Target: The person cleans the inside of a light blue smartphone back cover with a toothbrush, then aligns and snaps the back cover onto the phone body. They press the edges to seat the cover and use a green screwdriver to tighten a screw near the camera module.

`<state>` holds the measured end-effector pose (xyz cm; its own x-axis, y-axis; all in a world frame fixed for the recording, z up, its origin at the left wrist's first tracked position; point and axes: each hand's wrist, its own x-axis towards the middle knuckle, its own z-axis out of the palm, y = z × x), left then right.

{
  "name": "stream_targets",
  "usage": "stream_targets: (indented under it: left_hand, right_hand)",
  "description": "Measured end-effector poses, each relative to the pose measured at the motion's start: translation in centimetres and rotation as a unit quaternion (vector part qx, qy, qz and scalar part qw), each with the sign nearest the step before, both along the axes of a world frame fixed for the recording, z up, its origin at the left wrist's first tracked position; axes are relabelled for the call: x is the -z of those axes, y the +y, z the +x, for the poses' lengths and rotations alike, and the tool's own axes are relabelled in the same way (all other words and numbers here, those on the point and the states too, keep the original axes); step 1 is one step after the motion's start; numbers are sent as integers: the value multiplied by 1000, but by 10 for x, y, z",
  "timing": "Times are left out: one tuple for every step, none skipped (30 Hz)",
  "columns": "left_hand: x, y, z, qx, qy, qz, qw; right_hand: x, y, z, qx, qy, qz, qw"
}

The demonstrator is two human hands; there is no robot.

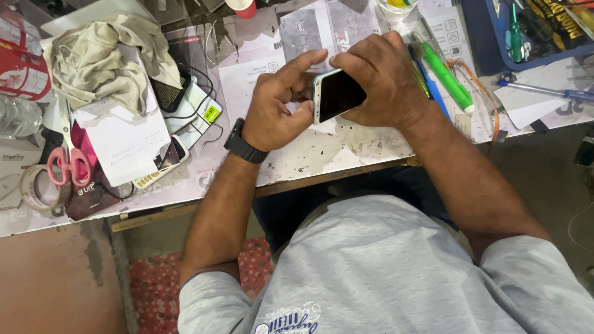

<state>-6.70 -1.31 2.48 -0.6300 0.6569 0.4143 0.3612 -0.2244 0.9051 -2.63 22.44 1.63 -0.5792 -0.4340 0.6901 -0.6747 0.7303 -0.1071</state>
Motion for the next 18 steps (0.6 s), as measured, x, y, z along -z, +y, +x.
stream_targets:
  left_hand:
    - [-1, 0, 0, -2, 18, 6, 1000]
    - [-2, 0, 0, -4, 36, 12, 999]
    - [-2, -1, 1, -29, 74, -17, 997]
    - [-1, -1, 1, -55, 113, -46, 991]
    - [1, -2, 1, -80, 152, -74, 982]
    - [4, -2, 1, -83, 134, -65, 985]
    - [7, -2, 1, -86, 116, -57, 988]
    - [10, -1, 0, -91, 99, -48, 990]
    - [13, -1, -1, -92, 47, -13, 995]
    - [16, 0, -2, -93, -5, 21, 995]
    - [18, 1, -3, -93, -57, 57, 992]
    - [20, 2, -4, -101, -66, 77, 990]
    - [21, 2, -5, -110, -74, 97, 986]
    - [21, 3, -6, -118, -82, 117, 983]
    - [21, 2, -5, -129, -80, 111, 982]
    - [21, 2, -3, -140, -77, 105, 982]
    - [20, 2, -1, -150, -75, 99, 981]
    - [19, 1, 0, -156, -48, 95, 982]
  right_hand:
    - [-1, 1, 0, -6, -2, 5, 1000]
    - [-1, 2, -1, -12, -5, 10, 1000]
    - [-2, 3, -1, -19, -8, 15, 1000]
    - [-3, 3, -1, -8, -4, 25, 1000]
    - [-4, 3, -1, 4, -1, 36, 999]
    - [-5, 3, -2, 15, 3, 47, 999]
    - [-5, 2, -2, 38, 17, 52, 998]
    - [-6, 0, -3, 61, 32, 56, 996]
    - [-6, -1, -4, 82, 49, 61, 994]
    - [-6, -3, -4, 119, 42, 37, 991]
    - [-4, -5, -4, 157, 34, 12, 987]
    - [-3, -7, -3, 193, 26, -13, 981]
    - [-2, -9, -2, 208, 5, -33, 978]
    - [-1, -10, 0, 222, -15, -54, 973]
    - [0, -10, 0, 226, -56, -75, 970]
    - [1, -11, 0, 232, -95, -95, 963]
    - [1, -10, -1, 227, -155, -114, 955]
    - [0, -10, -1, 221, -215, -131, 942]
